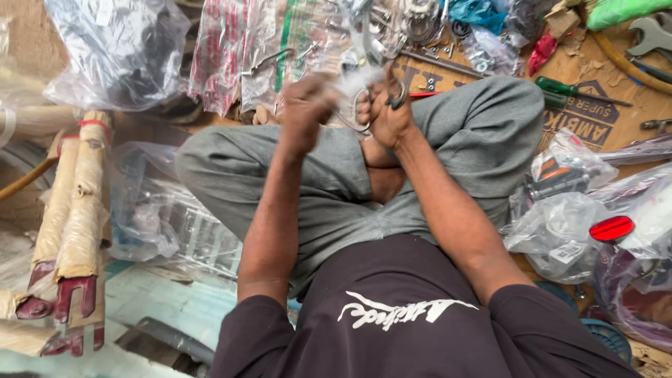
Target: The person sits cross-legged on the floor and uses pliers to bend and shape a long metal rod. They then handle small metal components, including a nut and a bolt, and appear to be assembling them into a small metal structure.
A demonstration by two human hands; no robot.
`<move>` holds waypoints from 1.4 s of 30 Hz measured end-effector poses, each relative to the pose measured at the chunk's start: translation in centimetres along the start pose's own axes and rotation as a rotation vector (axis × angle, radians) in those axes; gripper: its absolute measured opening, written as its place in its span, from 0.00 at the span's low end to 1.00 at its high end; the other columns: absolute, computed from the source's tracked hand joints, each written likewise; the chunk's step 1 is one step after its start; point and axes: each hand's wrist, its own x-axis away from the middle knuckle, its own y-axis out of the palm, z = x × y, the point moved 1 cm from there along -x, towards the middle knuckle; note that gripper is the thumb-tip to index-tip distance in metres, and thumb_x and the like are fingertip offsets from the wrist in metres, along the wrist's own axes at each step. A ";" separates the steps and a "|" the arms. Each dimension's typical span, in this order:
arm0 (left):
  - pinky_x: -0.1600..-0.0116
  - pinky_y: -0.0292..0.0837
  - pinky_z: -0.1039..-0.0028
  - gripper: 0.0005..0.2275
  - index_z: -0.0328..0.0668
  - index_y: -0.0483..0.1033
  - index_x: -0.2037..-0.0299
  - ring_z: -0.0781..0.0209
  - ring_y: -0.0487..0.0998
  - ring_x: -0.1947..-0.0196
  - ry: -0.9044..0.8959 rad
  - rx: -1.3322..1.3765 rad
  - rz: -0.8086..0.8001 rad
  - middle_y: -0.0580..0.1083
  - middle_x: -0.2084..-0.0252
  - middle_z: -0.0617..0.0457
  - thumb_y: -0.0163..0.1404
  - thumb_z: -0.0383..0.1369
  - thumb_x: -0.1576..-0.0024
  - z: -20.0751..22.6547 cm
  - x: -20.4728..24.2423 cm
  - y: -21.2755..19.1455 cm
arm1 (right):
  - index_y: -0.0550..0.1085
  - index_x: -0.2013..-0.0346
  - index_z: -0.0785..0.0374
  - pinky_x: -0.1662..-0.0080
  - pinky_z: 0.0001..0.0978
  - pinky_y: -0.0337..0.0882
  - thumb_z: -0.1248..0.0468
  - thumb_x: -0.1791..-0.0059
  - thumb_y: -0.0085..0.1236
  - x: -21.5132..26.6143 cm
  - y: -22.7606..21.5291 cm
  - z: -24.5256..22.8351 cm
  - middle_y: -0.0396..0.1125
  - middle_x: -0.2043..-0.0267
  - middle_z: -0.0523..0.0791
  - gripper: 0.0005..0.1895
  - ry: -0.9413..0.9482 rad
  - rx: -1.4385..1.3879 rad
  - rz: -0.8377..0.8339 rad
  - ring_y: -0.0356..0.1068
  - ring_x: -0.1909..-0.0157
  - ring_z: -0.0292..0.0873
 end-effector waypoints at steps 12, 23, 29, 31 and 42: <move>0.59 0.71 0.65 0.09 0.36 0.75 0.60 0.52 0.74 0.64 -0.043 -0.527 0.485 0.73 0.61 0.43 0.55 0.31 0.47 -7.0 -4.9 -7.3 | 0.63 0.41 0.64 0.55 0.40 0.71 0.30 0.53 0.60 0.7 1.0 -10.7 0.65 0.57 0.44 0.45 -0.131 0.376 0.032 0.66 0.58 0.41; 0.48 0.70 0.50 0.21 0.35 0.74 0.54 0.35 0.76 0.51 -0.288 -1.285 -0.055 0.72 0.51 0.37 0.62 0.41 0.52 -9.3 -6.0 -1.3 | 0.60 0.32 0.68 0.50 0.33 0.79 0.55 0.57 0.78 -5.3 -7.9 -5.6 0.71 0.53 0.46 0.48 -0.814 1.400 0.552 0.75 0.53 0.39; 0.52 0.71 0.53 0.12 0.34 0.76 0.60 0.37 0.77 0.57 -0.106 -1.091 0.053 0.72 0.54 0.39 0.57 0.36 0.48 -11.1 -6.0 -1.1 | 0.59 0.28 0.64 0.55 0.25 0.78 0.56 0.64 0.77 -8.3 -7.8 -4.3 0.73 0.54 0.47 0.54 -0.921 1.806 0.552 0.75 0.58 0.37; 0.52 0.72 0.54 0.07 0.35 0.76 0.64 0.40 0.78 0.57 -0.062 -1.033 0.079 0.74 0.57 0.43 0.53 0.32 0.47 -11.5 -6.2 -1.4 | 0.60 0.28 0.62 0.58 0.24 0.79 0.58 0.65 0.74 -8.6 -7.0 -4.7 0.74 0.53 0.45 0.53 -0.906 1.679 0.514 0.76 0.59 0.36; 0.46 0.78 0.65 0.16 0.32 0.71 0.47 0.51 0.78 0.50 -0.230 -0.440 0.441 0.74 0.47 0.41 0.48 0.28 0.46 -12.1 -8.0 -4.6 | 0.57 0.25 0.73 0.70 0.29 0.74 0.68 0.58 0.70 -4.1 2.8 -7.5 0.70 0.62 0.48 0.49 -0.382 0.461 0.165 0.70 0.71 0.39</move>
